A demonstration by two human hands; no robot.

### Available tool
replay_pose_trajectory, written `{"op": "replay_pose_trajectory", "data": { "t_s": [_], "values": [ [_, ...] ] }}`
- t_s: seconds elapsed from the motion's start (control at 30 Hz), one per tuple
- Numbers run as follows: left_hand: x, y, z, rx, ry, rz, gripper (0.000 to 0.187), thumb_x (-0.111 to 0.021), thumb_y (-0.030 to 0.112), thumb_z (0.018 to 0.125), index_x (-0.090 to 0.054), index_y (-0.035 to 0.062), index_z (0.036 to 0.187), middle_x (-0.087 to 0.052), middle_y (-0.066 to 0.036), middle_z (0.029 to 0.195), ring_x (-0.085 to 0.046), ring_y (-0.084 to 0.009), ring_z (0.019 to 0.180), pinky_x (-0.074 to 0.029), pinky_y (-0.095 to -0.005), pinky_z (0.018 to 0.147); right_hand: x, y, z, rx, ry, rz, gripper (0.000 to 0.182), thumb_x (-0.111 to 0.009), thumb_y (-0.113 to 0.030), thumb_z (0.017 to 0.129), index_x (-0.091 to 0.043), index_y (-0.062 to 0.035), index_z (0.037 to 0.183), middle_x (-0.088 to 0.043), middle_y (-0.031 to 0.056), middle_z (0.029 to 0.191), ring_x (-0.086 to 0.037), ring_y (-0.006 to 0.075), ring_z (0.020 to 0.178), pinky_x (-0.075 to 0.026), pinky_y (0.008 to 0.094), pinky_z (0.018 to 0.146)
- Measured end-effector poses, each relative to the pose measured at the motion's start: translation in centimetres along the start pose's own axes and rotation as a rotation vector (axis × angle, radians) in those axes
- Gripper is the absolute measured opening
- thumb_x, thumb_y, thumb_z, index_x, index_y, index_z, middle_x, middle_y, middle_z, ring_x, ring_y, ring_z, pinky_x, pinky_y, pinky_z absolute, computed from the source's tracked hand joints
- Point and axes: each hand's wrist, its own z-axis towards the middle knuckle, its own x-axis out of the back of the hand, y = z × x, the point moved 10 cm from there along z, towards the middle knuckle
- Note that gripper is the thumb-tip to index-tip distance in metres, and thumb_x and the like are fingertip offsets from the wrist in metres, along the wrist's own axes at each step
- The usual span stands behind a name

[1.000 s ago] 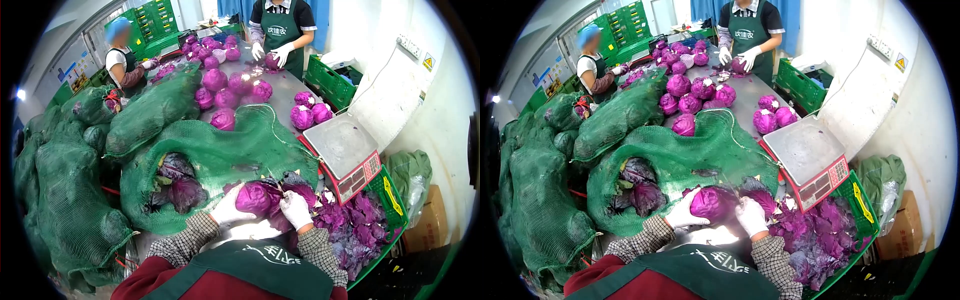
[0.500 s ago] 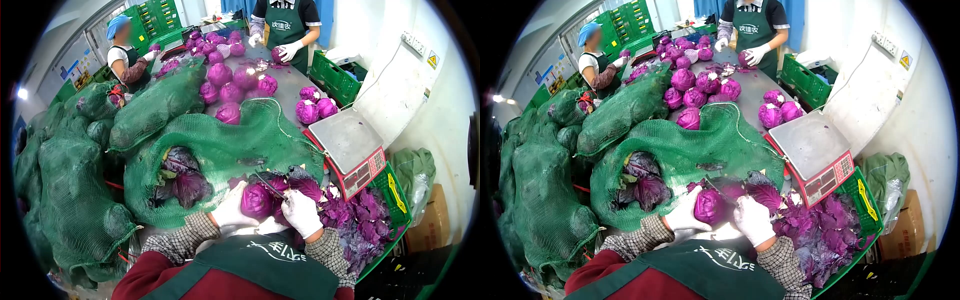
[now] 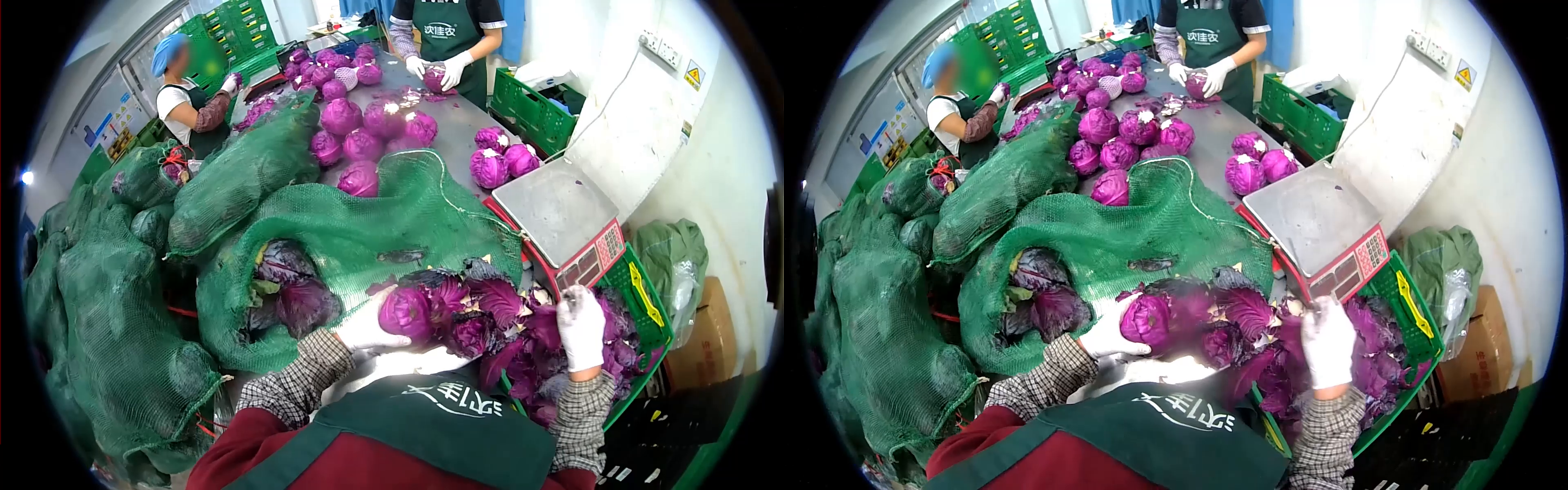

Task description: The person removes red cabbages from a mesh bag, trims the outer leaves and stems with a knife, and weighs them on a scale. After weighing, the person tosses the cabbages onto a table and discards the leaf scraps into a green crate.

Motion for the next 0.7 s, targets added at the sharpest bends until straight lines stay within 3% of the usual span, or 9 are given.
{"op": "replay_pose_trajectory", "data": {
  "t_s": [0.07,0.13,0.17,0.27,0.3,0.33,0.43,0.53,0.7],
  "values": [
    [0.1,-0.3,0.6,0.062,0.046,0.182,0.118,-0.09,0.034,0.055,-0.023,-0.0074,0.142,-0.046,-0.02,0.133,-0.047,-0.0276,0.125,-0.038,-0.0374,0.107,1.3,0.1,-0.8,0.066,0.076,-0.102,0.031,-0.071,-0.017,0.079,-0.058,-0.0025,0.104,-0.059,0.0168,0.097,-0.063,0.0337,0.08,-0.053,0.0398,0.068],
    [-0.9,1.3,1.7,0.073,0.027,0.242,0.115,-0.089,0.038,0.054,-0.028,-0.0093,0.139,-0.048,-0.021,0.132,-0.049,-0.0278,0.123,-0.038,-0.0363,0.107,2.2,-5.1,-1.3,0.113,0.087,-0.02,0.037,-0.072,-0.016,0.079,-0.057,-0.0014,0.11,-0.058,0.0164,0.103,-0.063,0.033,0.083,-0.053,0.0392,0.071],
    [-1.2,1.7,2.2,0.073,0.026,0.305,0.114,-0.089,0.039,0.054,-0.03,-0.0096,0.138,-0.048,-0.021,0.131,-0.049,-0.0279,0.122,-0.038,-0.0361,0.106,1.0,-6.4,-2.0,0.243,0.146,0.048,0.037,-0.074,-0.013,0.078,-0.058,-0.0002,0.109,-0.058,0.0153,0.095,-0.062,0.0302,0.083,-0.051,0.0368,0.075],
    [-1.4,2.0,2.7,0.06,0.029,0.324,0.108,-0.088,0.041,0.053,-0.037,-0.0107,0.133,-0.053,-0.021,0.125,-0.052,-0.0275,0.118,-0.038,-0.0357,0.106,-7.2,-9.4,-4.6,0.177,-0.253,0.375,0.035,-0.07,-0.018,0.085,-0.059,-0.0007,0.113,-0.06,0.0134,0.089,-0.063,0.025,0.081,-0.052,0.0347,0.071],
    [-1.3,2.2,2.6,0.081,0.048,0.327,0.104,-0.088,0.039,0.054,-0.039,-0.0096,0.132,-0.054,-0.02,0.124,-0.053,-0.0269,0.117,-0.038,-0.0358,0.105,-9.4,-10.2,-6.0,0.256,-0.252,0.336,0.036,-0.066,-0.025,0.088,-0.058,-0.0004,0.115,-0.06,0.0147,0.092,-0.063,0.0274,0.081,-0.052,0.0364,0.07],
    [-1.2,2.3,2.4,0.101,0.071,0.328,0.1,-0.088,0.037,0.055,-0.041,-0.0085,0.131,-0.055,-0.02,0.123,-0.053,-0.0264,0.116,-0.039,-0.0358,0.105,-11.5,-10.8,-7.0,0.269,-0.329,0.247,0.042,-0.057,-0.031,0.092,-0.053,-0.0018,0.123,-0.058,0.0181,0.101,-0.064,0.0347,0.082,-0.054,0.0413,0.068],
    [-1.5,1.9,2.9,-0.015,0.061,0.277,0.086,-0.086,0.03,0.059,-0.047,-0.0021,0.129,-0.059,-0.016,0.119,-0.056,-0.025,0.112,-0.04,-0.0357,0.102,-15.0,-11.2,-8.1,0.247,-0.494,0.215,0.061,-0.042,-0.037,0.097,-0.03,0.0037,0.141,-0.05,0.0232,0.114,-0.064,0.0358,0.079,-0.054,0.042,0.062],
    [-1.8,3.4,2.8,-0.08,0.083,0.277,0.082,-0.085,0.028,0.06,-0.049,-0.0006,0.128,-0.06,-0.015,0.118,-0.057,-0.0252,0.111,-0.041,-0.036,0.101,-14.5,-11.8,-7.9,0.26,-0.438,0.181,0.057,-0.051,-0.026,0.094,-0.032,0.0036,0.14,-0.051,0.0201,0.104,-0.061,0.0344,0.075,-0.052,0.0406,0.058],
    [-1.6,3.8,2.8,-0.048,0.126,0.365,0.084,-0.086,0.033,0.057,-0.05,-0.0013,0.125,-0.06,-0.017,0.117,-0.057,-0.0275,0.11,-0.043,-0.0369,0.099,-15.2,-12.2,-7.5,0.26,-0.476,0.129,0.061,-0.05,-0.023,0.094,-0.026,0.0051,0.143,-0.049,0.0189,0.104,-0.062,0.0298,0.073,-0.052,0.0372,0.055]
  ]
}}
